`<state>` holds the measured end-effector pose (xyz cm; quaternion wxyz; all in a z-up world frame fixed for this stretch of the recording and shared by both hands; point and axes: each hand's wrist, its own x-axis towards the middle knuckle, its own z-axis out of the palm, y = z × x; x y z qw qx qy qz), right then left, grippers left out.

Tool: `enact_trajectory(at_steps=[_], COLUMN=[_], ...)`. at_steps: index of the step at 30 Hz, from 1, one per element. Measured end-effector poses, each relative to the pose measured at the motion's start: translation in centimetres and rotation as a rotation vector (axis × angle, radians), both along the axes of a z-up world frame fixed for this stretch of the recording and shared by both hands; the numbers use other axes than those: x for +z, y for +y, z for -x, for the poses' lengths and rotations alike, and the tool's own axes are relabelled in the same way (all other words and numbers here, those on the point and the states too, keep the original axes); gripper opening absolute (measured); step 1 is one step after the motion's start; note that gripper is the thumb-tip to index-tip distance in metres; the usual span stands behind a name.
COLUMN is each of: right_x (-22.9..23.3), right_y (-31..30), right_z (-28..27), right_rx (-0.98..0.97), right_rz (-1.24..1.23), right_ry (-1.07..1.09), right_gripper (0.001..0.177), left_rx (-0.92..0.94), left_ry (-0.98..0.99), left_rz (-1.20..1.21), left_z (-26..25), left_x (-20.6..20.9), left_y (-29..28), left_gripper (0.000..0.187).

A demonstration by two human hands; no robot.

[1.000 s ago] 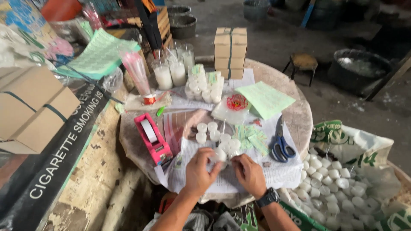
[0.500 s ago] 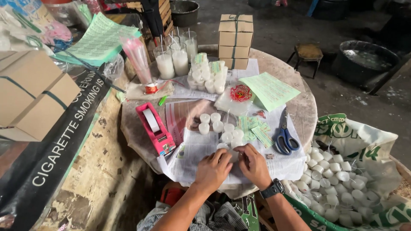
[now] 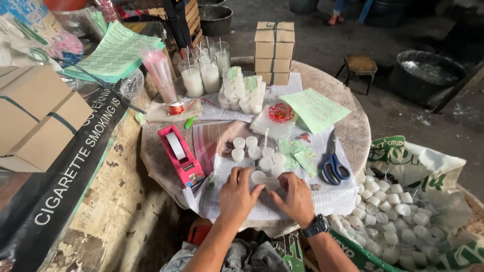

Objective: Trimming the wicks of small white candles with scissors and placing them into a plastic bag for packaging.

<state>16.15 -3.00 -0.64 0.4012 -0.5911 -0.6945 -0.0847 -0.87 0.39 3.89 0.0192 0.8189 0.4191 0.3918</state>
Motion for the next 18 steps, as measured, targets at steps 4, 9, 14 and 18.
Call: enact_trajectory(at_steps=[4, 9, 14, 18], right_x=[-0.2, 0.1, -0.6, -0.6], right_y=[0.1, -0.3, 0.4, 0.4], right_z=[0.1, 0.2, -0.3, -0.2], right_rx=[-0.02, 0.024, 0.001, -0.029], right_rz=[0.016, 0.002, 0.011, 0.046], right_ry=[-0.039, -0.015, -0.045, -0.072], right_gripper=[0.033, 0.019, 0.02, 0.016], left_rx=[0.025, -0.077, -0.222, -0.009], left_ry=[0.158, 0.061, 0.079, -0.148], left_rz=[0.113, 0.149, 0.426, 0.202], left_z=[-0.3, -0.6, 0.7, 1.3], left_x=[-2.8, -4.0, -0.2, -1.1], left_y=[2.6, 3.1, 2.4, 5.8], left_gripper=[0.04, 0.021, 0.025, 0.029])
